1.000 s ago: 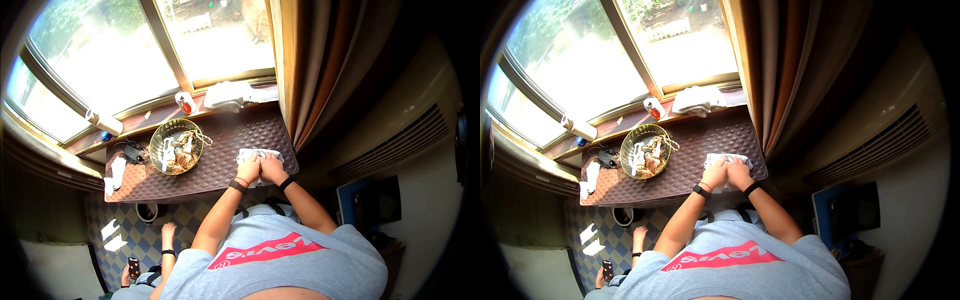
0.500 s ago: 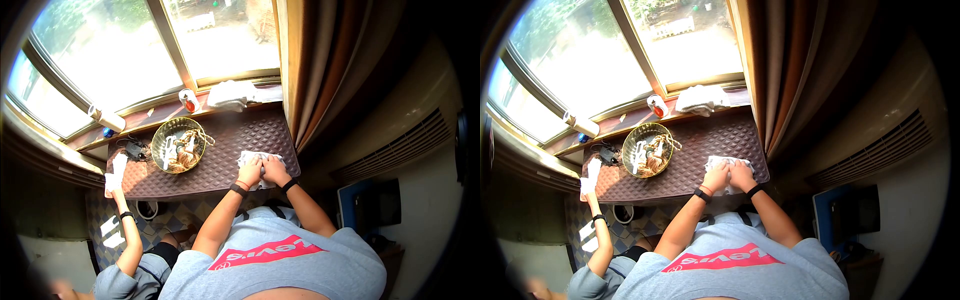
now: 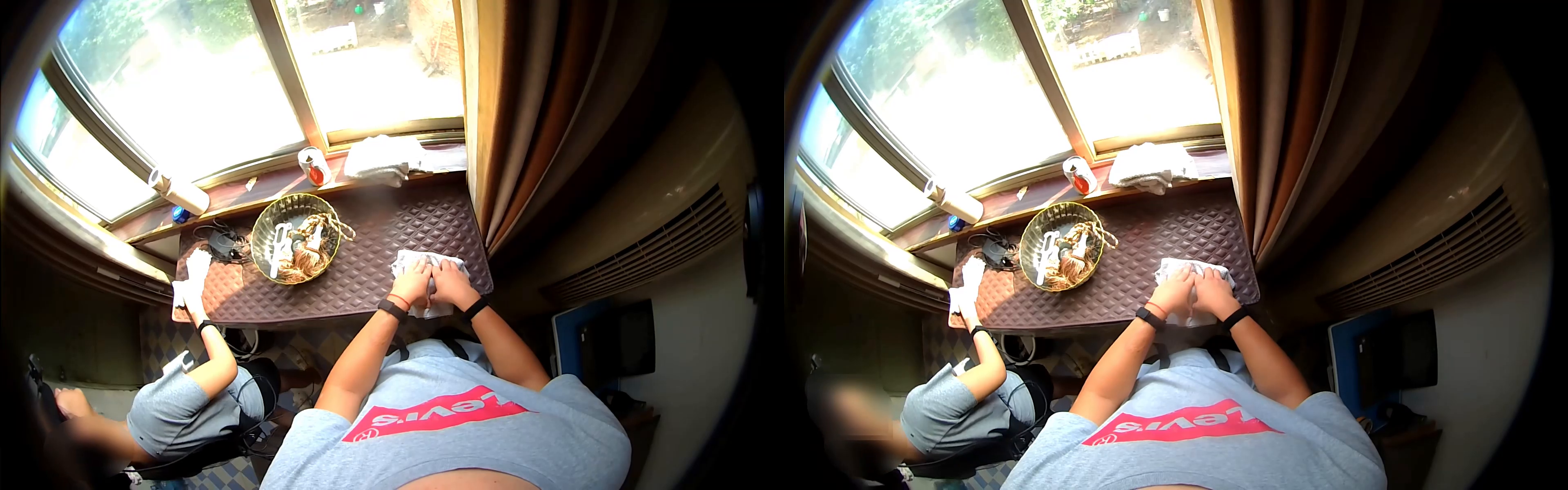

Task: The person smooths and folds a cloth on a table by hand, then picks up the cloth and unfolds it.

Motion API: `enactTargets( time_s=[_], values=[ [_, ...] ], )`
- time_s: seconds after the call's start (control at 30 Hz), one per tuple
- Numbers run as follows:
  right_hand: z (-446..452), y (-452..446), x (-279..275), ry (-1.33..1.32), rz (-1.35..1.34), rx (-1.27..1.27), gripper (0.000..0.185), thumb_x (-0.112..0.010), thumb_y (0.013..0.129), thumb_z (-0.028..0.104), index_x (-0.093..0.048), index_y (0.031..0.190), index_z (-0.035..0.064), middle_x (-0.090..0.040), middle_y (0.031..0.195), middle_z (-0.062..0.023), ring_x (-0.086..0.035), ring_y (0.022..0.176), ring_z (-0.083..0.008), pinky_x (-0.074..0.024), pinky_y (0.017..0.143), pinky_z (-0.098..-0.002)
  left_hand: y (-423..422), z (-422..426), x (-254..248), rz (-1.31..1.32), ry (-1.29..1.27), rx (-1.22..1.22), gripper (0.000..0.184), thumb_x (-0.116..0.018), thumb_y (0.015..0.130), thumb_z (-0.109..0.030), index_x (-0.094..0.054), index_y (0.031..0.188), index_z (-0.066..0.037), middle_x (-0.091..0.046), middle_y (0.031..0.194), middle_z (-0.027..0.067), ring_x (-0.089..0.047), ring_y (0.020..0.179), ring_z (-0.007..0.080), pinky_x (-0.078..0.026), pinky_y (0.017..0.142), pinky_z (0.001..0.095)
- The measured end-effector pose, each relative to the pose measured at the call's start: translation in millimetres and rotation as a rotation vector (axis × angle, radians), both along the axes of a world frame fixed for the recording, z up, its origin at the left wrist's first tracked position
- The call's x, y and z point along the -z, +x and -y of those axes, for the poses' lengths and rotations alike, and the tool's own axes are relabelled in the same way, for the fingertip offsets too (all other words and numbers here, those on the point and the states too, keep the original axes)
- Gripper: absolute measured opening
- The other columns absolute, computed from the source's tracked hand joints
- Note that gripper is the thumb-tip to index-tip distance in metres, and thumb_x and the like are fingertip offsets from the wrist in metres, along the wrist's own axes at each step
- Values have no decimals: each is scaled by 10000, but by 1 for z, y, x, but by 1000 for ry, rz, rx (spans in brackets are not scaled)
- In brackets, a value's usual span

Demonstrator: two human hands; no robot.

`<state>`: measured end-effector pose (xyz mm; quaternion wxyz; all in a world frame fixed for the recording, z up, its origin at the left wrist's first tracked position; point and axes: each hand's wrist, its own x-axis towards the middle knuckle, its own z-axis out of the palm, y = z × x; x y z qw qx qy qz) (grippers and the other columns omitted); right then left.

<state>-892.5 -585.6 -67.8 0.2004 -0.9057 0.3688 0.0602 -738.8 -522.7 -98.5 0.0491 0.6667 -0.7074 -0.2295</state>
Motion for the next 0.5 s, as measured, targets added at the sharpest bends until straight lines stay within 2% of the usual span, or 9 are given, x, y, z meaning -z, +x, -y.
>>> enactTargets(
  time_s=[0.17,0.27,0.37,0.5],
  values=[
    [-2,0,-3,4,-22,-11,891,-955,569,385,-597,1323,72,-545,1316,-193,-525,1275,-417,-528,1014,-501,-7,-5,-9,88,50,5,1191,-961,524,-302,-394,1539,-46,-253,1690,187,-265,1559,351,-343,1206,567],
    [0,0,4,-17,-47,-27,903,-953,568,385,-583,1323,57,-545,1322,-190,-525,1279,-411,-532,1012,-500,-13,-9,-13,145,46,-4,1202,-939,560,-309,-349,1568,-24,-245,1695,176,-243,1572,334,-329,1216,557],
    [-3,-2,2,-47,-60,-51,890,-945,576,386,-578,1313,48,-547,1325,-188,-526,1283,-400,-537,1004,-495,-15,-11,-17,166,62,-5,1137,-887,636,-319,-331,1582,-17,-238,1699,171,-236,1575,332,-304,1223,569],
    [-10,-4,4,-128,-63,-71,877,-928,596,393,-569,1314,41,-550,1332,-188,-533,1281,-386,-541,994,-487,-15,-8,24,135,-57,-54,1023,-811,719,-311,-341,1579,-18,-238,1702,173,-231,1580,330,-289,1219,594]
  ],
)
